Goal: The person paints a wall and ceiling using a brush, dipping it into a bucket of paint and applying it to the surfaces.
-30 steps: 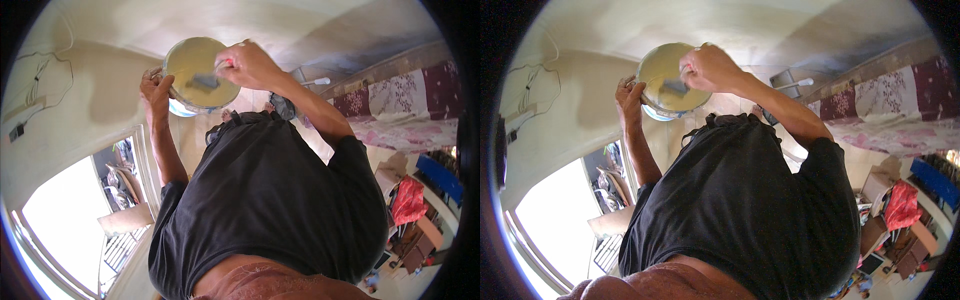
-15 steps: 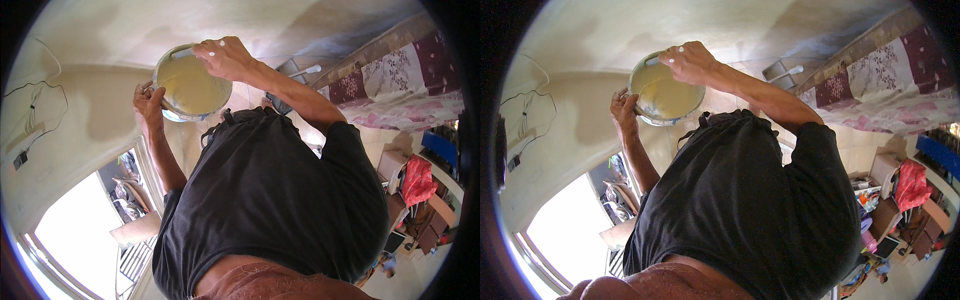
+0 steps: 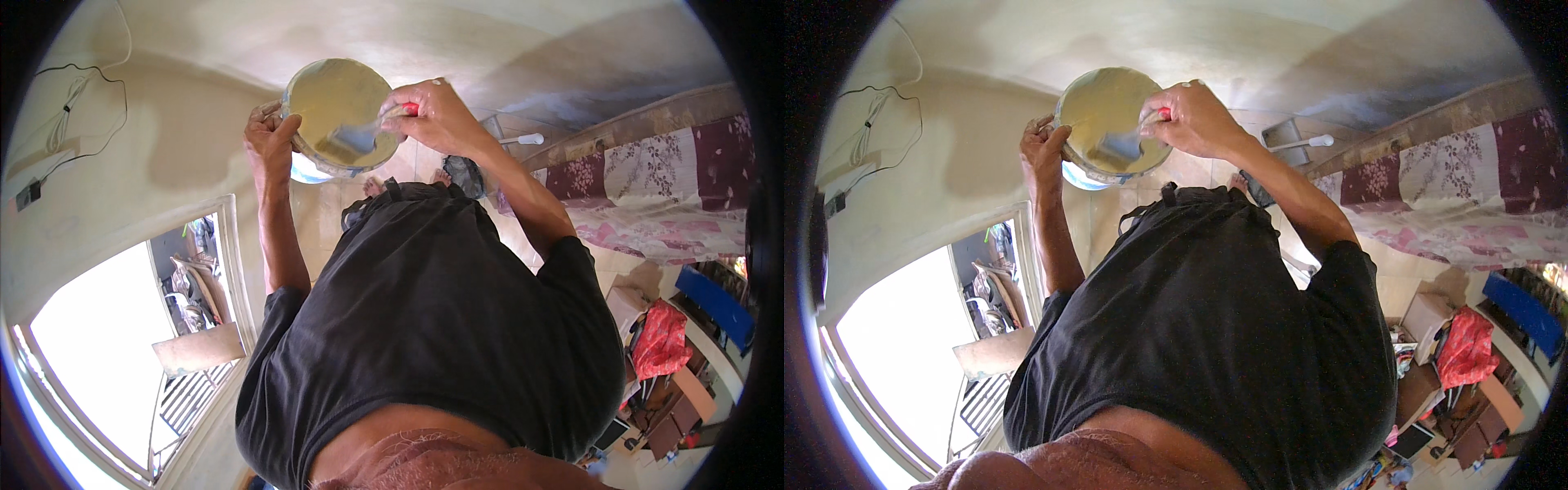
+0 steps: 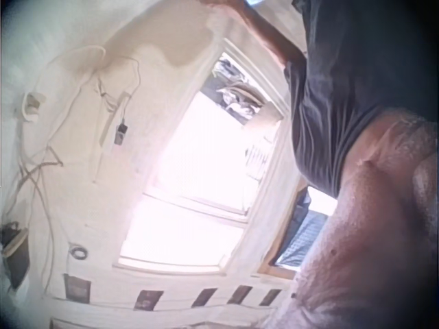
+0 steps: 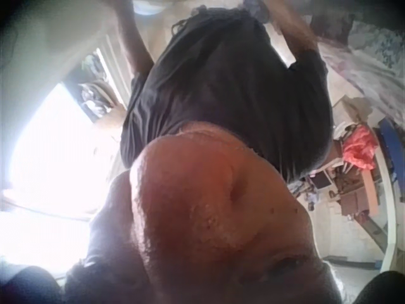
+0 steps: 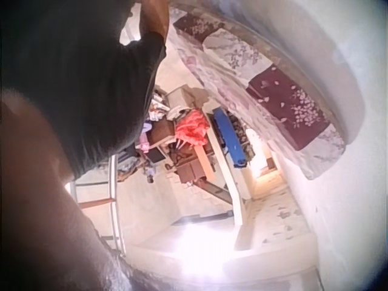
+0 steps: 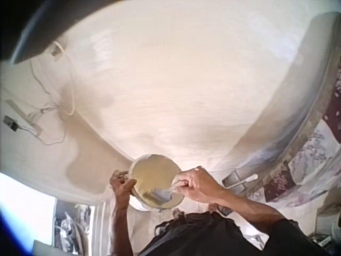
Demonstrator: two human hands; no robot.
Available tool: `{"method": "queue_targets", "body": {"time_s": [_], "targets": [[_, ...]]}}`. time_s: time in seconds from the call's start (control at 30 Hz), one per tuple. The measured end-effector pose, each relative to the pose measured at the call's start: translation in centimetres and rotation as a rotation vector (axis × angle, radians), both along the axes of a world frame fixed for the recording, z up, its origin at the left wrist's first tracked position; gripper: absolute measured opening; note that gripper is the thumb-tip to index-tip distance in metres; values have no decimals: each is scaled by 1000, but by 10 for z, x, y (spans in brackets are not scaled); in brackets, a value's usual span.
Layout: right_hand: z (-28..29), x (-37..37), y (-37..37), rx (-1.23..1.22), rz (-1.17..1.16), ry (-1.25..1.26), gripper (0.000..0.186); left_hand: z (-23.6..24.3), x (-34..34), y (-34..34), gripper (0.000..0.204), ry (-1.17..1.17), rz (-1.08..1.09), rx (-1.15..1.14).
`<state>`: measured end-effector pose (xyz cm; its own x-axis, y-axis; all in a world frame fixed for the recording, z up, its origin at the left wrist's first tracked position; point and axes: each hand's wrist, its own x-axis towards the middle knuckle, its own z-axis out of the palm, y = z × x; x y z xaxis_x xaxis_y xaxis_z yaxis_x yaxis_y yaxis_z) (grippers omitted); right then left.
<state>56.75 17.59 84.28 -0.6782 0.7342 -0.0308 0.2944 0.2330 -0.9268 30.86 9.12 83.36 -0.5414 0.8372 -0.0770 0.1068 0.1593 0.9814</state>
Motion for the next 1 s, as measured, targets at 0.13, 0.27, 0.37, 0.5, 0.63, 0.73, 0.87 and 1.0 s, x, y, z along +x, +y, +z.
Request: {"method": "queue_targets", "body": {"time_s": [0.13, 0.27, 0.37, 0.5, 0.63, 0.73, 0.87, 1.0], "targets": [[-1, -7, 3, -179, 43, 100, 19, -1, -3, -2, 36, -40, -35, 12], [-15, -19, 20, 339, -104, 63, 19, -1, -3, -3, 34, 41, -39, -35], [-17, -19, 33, 586, -218, -20, 18, 4, 1, -3, 34, 54, -57, -31], [-9, -1, 35, 700, -343, 6, 16, 0, -2, -4, 34, 32, -61, 14], [1, 17, 21, 551, -305, 9, 16, -12, -7, 0, 33, -79, -76, 71], [1, 13, 8, 265, -145, 46, 16, -15, -8, 4, 34, -4, -71, 44], [-5, 3, 2, -150, 26, 115, 16, -11, -5, 10, 35, -14, -96, 96], [-7, -5, 9, -80, -50, 193, 16, -10, -6, 11, 35, -37, -107, 95]]}}
